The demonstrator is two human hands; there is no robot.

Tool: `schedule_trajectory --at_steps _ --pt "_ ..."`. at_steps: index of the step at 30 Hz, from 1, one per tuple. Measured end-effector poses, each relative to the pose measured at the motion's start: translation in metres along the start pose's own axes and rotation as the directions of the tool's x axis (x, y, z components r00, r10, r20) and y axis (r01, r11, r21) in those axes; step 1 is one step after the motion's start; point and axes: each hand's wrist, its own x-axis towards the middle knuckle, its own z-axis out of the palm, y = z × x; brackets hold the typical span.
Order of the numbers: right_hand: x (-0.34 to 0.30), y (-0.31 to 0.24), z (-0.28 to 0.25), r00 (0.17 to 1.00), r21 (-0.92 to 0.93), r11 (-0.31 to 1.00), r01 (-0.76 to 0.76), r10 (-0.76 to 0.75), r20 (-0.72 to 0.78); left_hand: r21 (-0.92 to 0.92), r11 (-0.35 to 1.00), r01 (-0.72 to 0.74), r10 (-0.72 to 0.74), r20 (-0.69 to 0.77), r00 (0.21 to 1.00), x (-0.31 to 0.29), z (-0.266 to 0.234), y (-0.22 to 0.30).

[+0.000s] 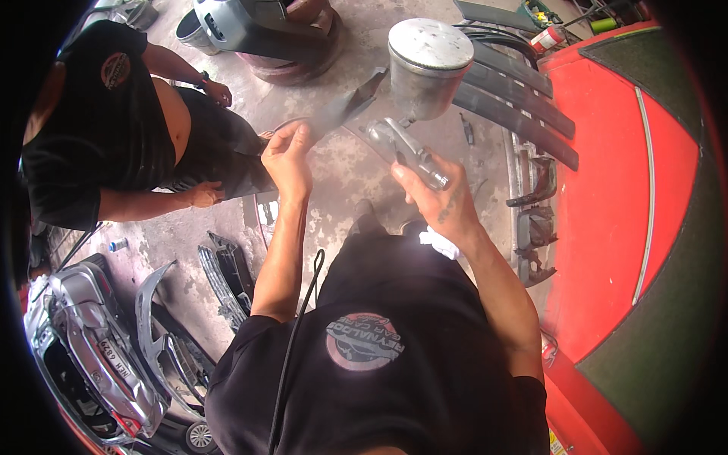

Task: The person uses a spray gun to apply a coating to various car parts, including a bumper and several trim pieces, arranged on the floor of a workshop. The person moves around the parts to ensure coverage on different sides.

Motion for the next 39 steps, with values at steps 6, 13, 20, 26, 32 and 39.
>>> schedule_trajectory --at_steps 6,13,20,26,32,39 --pt "-0.010 0.001 -0.003 1.000 0.022 1.000 0.003 -0.003 0.005 -0.372 0.865 0.338 -0.309 0.137 0.941 0.025 -0.030 -0.041" --pt "-0.018 0.008 -0.007 0.995 -0.025 0.997 0.073 -0.075 -0.073 -0.407 0.831 0.379 -0.388 0.065 0.919 0.025 -0.033 -0.059" --pt "-0.035 0.026 -0.026 0.992 -0.027 0.999 -0.034 0.031 -0.121 -0.301 0.834 0.463 -0.426 0.184 0.886 0.033 -0.045 -0.069" --pt "-0.056 0.052 -0.047 0.959 0.066 0.996 -0.067 0.082 -0.270 -0.133 0.788 0.601 -0.547 0.296 0.783 0.050 -0.016 -0.085" --pt "-0.076 0.055 -0.066 0.922 0.087 0.996 -0.029 0.060 -0.382 0.175 0.812 0.557 -0.569 0.450 0.688 0.078 0.066 -0.086" --pt "-0.128 0.082 -0.108 0.855 0.190 0.980 -0.063 0.151 -0.497 0.518 0.835 0.188 -0.524 0.641 0.560 0.109 0.187 -0.115"
